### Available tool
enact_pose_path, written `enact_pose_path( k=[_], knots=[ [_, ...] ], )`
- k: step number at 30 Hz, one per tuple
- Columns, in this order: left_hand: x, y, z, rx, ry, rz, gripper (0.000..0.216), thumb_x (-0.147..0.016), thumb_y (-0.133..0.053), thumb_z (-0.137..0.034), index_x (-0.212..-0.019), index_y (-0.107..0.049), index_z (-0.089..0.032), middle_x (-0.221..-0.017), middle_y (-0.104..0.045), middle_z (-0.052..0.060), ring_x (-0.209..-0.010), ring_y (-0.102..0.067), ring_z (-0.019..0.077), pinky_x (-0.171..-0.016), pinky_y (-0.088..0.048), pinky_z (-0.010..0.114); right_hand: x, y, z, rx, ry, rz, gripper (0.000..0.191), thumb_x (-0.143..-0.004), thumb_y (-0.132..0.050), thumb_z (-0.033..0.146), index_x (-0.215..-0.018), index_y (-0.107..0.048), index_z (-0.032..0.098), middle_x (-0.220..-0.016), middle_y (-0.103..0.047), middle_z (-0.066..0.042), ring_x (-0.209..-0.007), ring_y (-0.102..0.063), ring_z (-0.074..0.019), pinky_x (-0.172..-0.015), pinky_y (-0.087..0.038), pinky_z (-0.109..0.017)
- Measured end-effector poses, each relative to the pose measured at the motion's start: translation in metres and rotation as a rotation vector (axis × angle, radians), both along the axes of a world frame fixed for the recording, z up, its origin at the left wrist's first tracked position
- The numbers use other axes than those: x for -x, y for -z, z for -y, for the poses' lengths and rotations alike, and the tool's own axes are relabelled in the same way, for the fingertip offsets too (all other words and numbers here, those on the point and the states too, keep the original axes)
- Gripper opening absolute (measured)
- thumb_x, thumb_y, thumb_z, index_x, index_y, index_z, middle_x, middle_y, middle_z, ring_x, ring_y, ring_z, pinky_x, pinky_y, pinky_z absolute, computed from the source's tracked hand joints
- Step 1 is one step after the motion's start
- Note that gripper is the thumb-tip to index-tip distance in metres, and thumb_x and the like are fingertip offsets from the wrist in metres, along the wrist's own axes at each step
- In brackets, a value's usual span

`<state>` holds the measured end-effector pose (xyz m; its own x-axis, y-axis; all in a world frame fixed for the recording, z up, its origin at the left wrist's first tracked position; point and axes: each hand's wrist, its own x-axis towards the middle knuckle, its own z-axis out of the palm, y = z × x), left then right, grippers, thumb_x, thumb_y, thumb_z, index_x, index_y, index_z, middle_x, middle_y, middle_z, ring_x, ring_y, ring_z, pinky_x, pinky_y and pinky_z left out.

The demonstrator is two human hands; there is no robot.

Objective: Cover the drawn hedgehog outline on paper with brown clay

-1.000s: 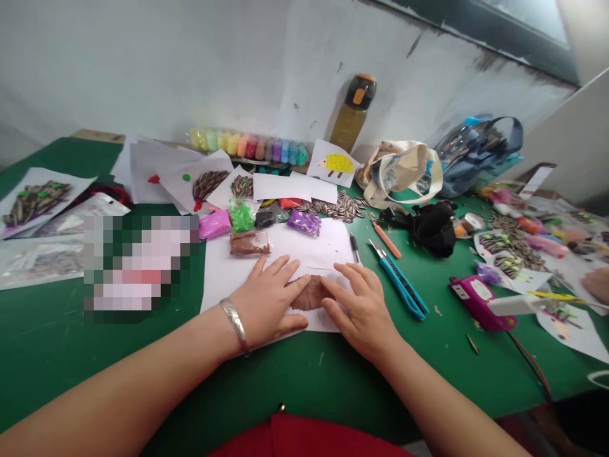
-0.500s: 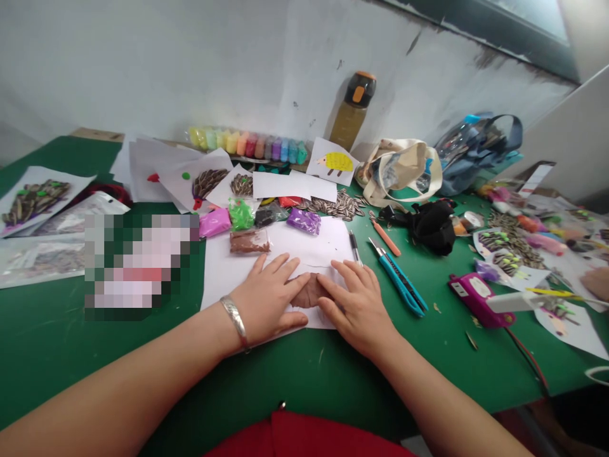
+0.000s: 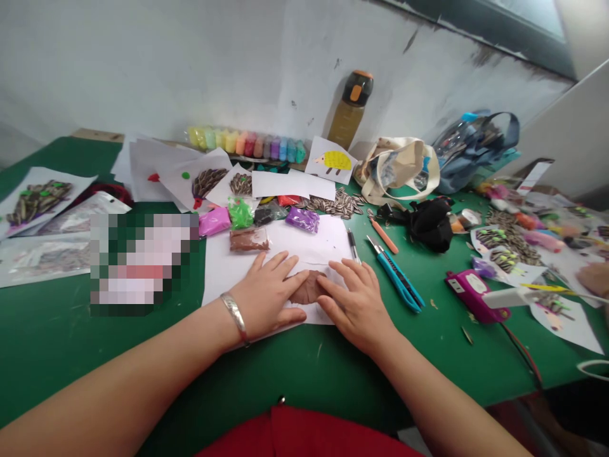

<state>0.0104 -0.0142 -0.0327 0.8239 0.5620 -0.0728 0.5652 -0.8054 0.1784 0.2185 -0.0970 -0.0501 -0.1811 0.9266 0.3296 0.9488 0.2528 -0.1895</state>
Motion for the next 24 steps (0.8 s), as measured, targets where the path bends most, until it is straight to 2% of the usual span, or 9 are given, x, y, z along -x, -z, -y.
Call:
enact_pose_path(
  k=[3, 7, 12, 15, 20, 24],
  knots=[
    [0.001, 0.002, 0.000, -0.012, 0.006, 0.026, 0.069, -0.085, -0.056, -0.058, -0.141, -0.044, -0.020, -0.148, -0.038, 0.018, -0.137, -0.030, 0.0394, -0.107, -0.022, 0.062, -0.002, 0.000, 0.002, -0.031, 0.000, -0.019, 0.037, -0.094, -0.047, 0.042, -0.121, -0.066, 0.025, -0.135, -0.054, -0.011, -0.126, -0.043, -0.0314, -0.107, -0.029, -0.056],
    [0.002, 0.005, 0.000, -0.019, 0.013, 0.067, 0.070, -0.085, -0.056, -0.057, -0.144, -0.039, -0.023, -0.147, -0.040, 0.017, -0.137, -0.031, 0.0382, -0.107, -0.022, 0.062, -0.001, -0.002, 0.005, 0.006, -0.042, 0.045, 0.035, -0.093, -0.049, 0.043, -0.119, -0.066, 0.029, -0.134, -0.056, -0.009, -0.127, -0.043, -0.0319, -0.108, -0.025, -0.058],
    [0.001, 0.004, 0.000, -0.026, 0.004, 0.040, 0.067, -0.086, -0.055, -0.058, -0.141, -0.045, -0.021, -0.148, -0.039, 0.017, -0.137, -0.030, 0.0382, -0.108, -0.021, 0.061, 0.003, -0.001, 0.003, 0.019, -0.003, 0.047, 0.032, -0.094, -0.049, 0.041, -0.115, -0.069, 0.027, -0.131, -0.058, -0.008, -0.126, -0.043, -0.0315, -0.109, -0.025, -0.057],
    [0.001, 0.004, 0.000, -0.023, 0.006, 0.028, 0.067, -0.086, -0.055, -0.058, -0.141, -0.045, -0.021, -0.148, -0.039, 0.017, -0.137, -0.031, 0.0385, -0.108, -0.021, 0.061, -0.002, 0.001, 0.000, 0.012, -0.012, -0.009, 0.031, -0.093, -0.051, 0.040, -0.115, -0.069, 0.027, -0.131, -0.058, -0.009, -0.125, -0.044, -0.0310, -0.107, -0.029, -0.056],
    [0.001, 0.004, 0.000, -0.029, 0.006, 0.042, 0.067, -0.085, -0.056, -0.057, -0.141, -0.045, -0.021, -0.147, -0.039, 0.018, -0.136, -0.032, 0.0385, -0.108, -0.021, 0.060, -0.017, 0.002, 0.002, -0.085, -0.020, -0.168, 0.030, -0.093, -0.051, 0.033, -0.115, -0.068, 0.024, -0.129, -0.058, -0.010, -0.121, -0.047, -0.0273, -0.102, -0.040, -0.049],
    [0.001, 0.003, -0.001, -0.022, 0.020, 0.018, 0.070, -0.085, -0.056, -0.057, -0.143, -0.042, -0.021, -0.148, -0.039, 0.018, -0.136, -0.032, 0.0379, -0.107, -0.022, 0.059, -0.016, 0.000, 0.008, -0.029, -0.024, -0.097, 0.028, -0.092, -0.053, 0.037, -0.111, -0.070, 0.026, -0.129, -0.060, -0.008, -0.123, -0.046, -0.0299, -0.105, -0.033, -0.055]
  ],
)
